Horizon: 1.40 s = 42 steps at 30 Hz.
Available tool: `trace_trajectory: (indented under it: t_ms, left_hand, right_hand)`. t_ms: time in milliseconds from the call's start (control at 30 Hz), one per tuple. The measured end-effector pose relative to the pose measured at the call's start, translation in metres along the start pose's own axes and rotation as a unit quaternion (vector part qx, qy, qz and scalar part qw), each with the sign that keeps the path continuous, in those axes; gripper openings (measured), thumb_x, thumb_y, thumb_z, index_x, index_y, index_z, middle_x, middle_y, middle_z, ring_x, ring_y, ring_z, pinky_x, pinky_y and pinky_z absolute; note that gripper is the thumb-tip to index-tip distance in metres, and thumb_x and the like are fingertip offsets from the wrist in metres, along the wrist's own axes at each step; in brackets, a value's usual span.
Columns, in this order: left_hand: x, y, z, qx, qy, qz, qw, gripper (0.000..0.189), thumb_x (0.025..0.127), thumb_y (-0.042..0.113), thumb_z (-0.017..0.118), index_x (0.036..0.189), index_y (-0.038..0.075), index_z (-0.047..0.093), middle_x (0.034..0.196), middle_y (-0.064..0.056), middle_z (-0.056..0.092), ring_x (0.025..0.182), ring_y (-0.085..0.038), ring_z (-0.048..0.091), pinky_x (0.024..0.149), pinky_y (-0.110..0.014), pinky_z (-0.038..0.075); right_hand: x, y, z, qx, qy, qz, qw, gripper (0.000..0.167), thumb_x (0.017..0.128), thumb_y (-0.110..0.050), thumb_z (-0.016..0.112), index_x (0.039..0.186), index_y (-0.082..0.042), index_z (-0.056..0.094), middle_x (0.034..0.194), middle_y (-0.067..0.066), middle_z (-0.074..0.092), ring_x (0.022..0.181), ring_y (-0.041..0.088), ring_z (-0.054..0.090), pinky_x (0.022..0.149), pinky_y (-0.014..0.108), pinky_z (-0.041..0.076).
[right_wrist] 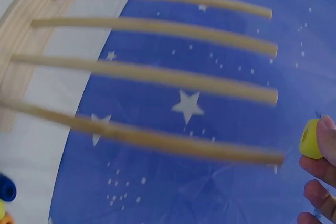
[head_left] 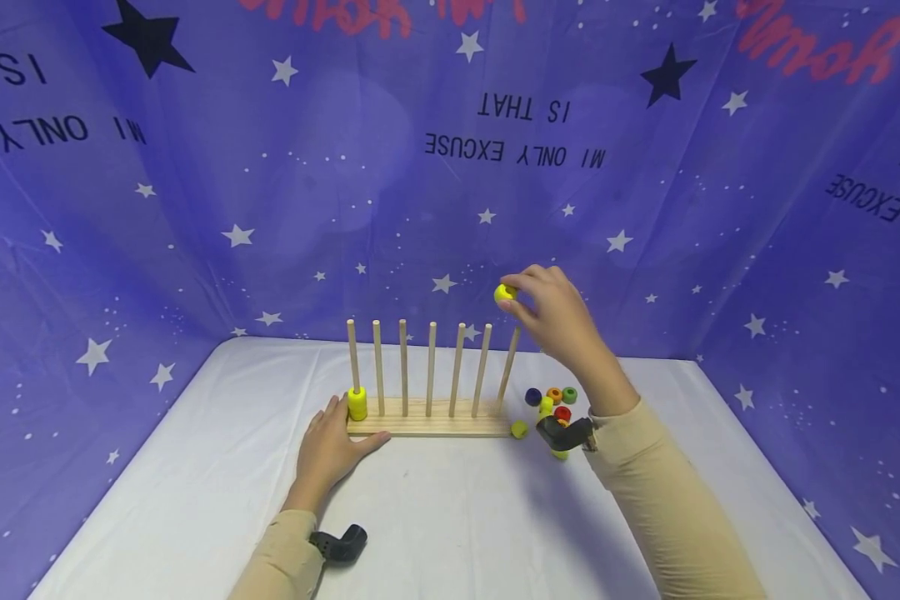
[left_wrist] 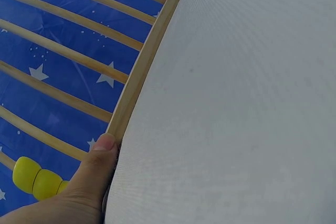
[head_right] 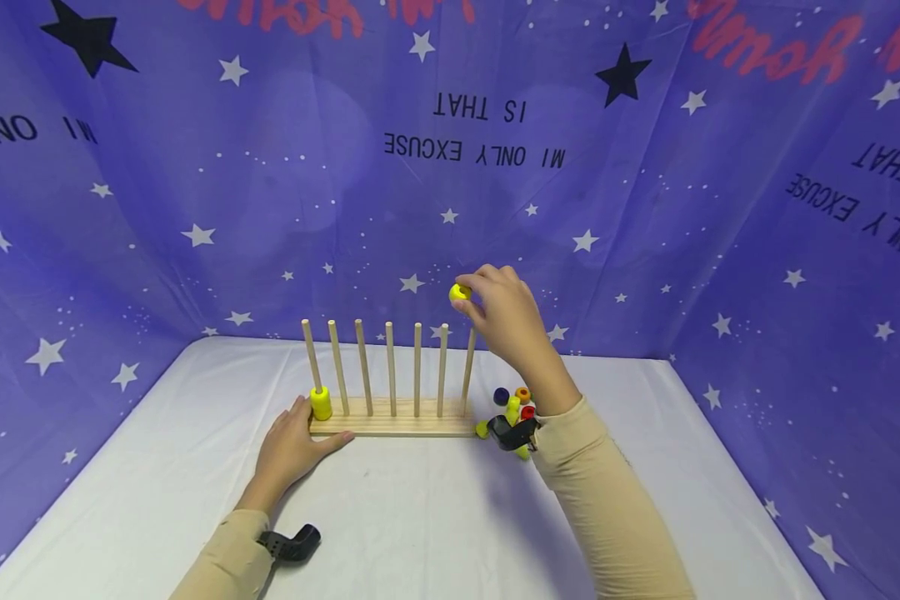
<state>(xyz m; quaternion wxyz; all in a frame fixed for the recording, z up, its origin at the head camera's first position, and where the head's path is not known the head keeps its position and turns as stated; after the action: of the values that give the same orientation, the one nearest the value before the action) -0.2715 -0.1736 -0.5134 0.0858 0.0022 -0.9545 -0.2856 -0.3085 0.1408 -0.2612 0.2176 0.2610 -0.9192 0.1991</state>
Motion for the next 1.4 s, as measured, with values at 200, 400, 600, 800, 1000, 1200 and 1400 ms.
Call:
trace_trajectory:
  t_ms: [200,400,600,800,1000,1200,1400]
  left_hand:
    - [0.000,0.001,0.000,0.004,0.004,0.002,1.0000,0.110,0.075,0.071,0.071,0.150,0.000,0.035,0.153,-0.026,0.040,0.148,-0.042,0.030,0.124,-0.054,0.020]
    - [0.000,0.000,0.000,0.003,0.001,0.000,1.0000,0.110,0.075,0.071,0.071,0.151,0.000,0.035,0.154,-0.026,0.040,0.148,-0.041,0.030,0.125,-0.053,0.020]
    - [0.000,0.000,0.000,0.004,0.000,-0.006,1.0000,0.109,0.075,0.070,0.072,0.151,0.000,0.035,0.154,-0.025,0.039,0.149,-0.040,0.029,0.125,-0.053,0.020]
    - [0.000,0.000,0.000,0.008,-0.001,-0.004,1.0000,0.110,0.075,0.072,0.070,0.151,0.000,0.035,0.154,-0.026,0.039,0.149,-0.040,0.030,0.125,-0.053,0.020]
    - [-0.001,-0.001,0.000,0.006,0.004,0.001,1.0000,0.109,0.075,0.074,0.069,0.150,0.002,0.036,0.153,-0.024,0.042,0.148,-0.039,0.031,0.125,-0.052,0.020]
    - [-0.001,-0.001,0.000,-0.003,0.012,0.002,0.9999,0.108,0.073,0.078,0.067,0.149,0.007,0.038,0.153,-0.020,0.045,0.149,-0.038,0.030,0.126,-0.051,0.019]
    - [-0.001,-0.001,0.000,-0.005,0.011,0.003,0.9999,0.107,0.074,0.078,0.066,0.150,0.008,0.038,0.153,-0.019,0.045,0.149,-0.038,0.030,0.126,-0.051,0.019]
  right_hand:
    - [0.011,-0.025,0.013,-0.009,-0.013,-0.036,0.9992,0.036,0.094,-0.028,0.069,0.125,-0.010,0.068,0.105,0.003,0.068,0.101,0.025,0.055,0.088,0.043,0.047]
    - [0.022,-0.053,0.030,-0.013,-0.015,-0.062,0.9979,0.034,0.093,-0.027,0.070,0.123,-0.012,0.070,0.104,0.001,0.068,0.098,0.024,0.055,0.085,0.040,0.048]
    - [0.032,-0.080,0.046,-0.024,-0.016,-0.092,0.9954,0.032,0.095,-0.031,0.067,0.120,-0.013,0.071,0.104,-0.001,0.069,0.094,0.020,0.055,0.080,0.034,0.048]
    - [0.040,-0.107,0.060,-0.028,-0.023,-0.115,0.9927,0.031,0.095,-0.033,0.066,0.119,-0.014,0.071,0.103,-0.002,0.069,0.094,0.018,0.056,0.078,0.031,0.048]
    - [0.047,-0.129,0.075,-0.026,-0.027,-0.133,0.9904,0.030,0.095,-0.033,0.066,0.119,-0.016,0.071,0.103,-0.005,0.068,0.094,0.016,0.055,0.078,0.030,0.047]
    - [0.050,-0.141,0.087,-0.048,-0.021,-0.149,0.9874,0.030,0.095,-0.034,0.066,0.121,-0.019,0.071,0.105,-0.006,0.068,0.092,0.015,0.055,0.075,0.027,0.046]
    - [0.047,-0.146,0.092,-0.068,-0.024,-0.149,0.9862,0.031,0.095,-0.036,0.066,0.122,-0.020,0.070,0.107,-0.006,0.068,0.095,0.015,0.056,0.077,0.027,0.048]
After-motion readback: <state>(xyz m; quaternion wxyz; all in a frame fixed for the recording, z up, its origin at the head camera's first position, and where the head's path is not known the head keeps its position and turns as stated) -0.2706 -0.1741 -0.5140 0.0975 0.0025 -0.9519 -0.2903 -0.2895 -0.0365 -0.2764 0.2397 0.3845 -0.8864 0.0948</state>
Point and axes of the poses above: each hand's wrist, its own x-axis towards the middle knuckle, its own z-axis out of the palm, y = z × x, the point moved 3 cm from there along x, towards the middle knuckle
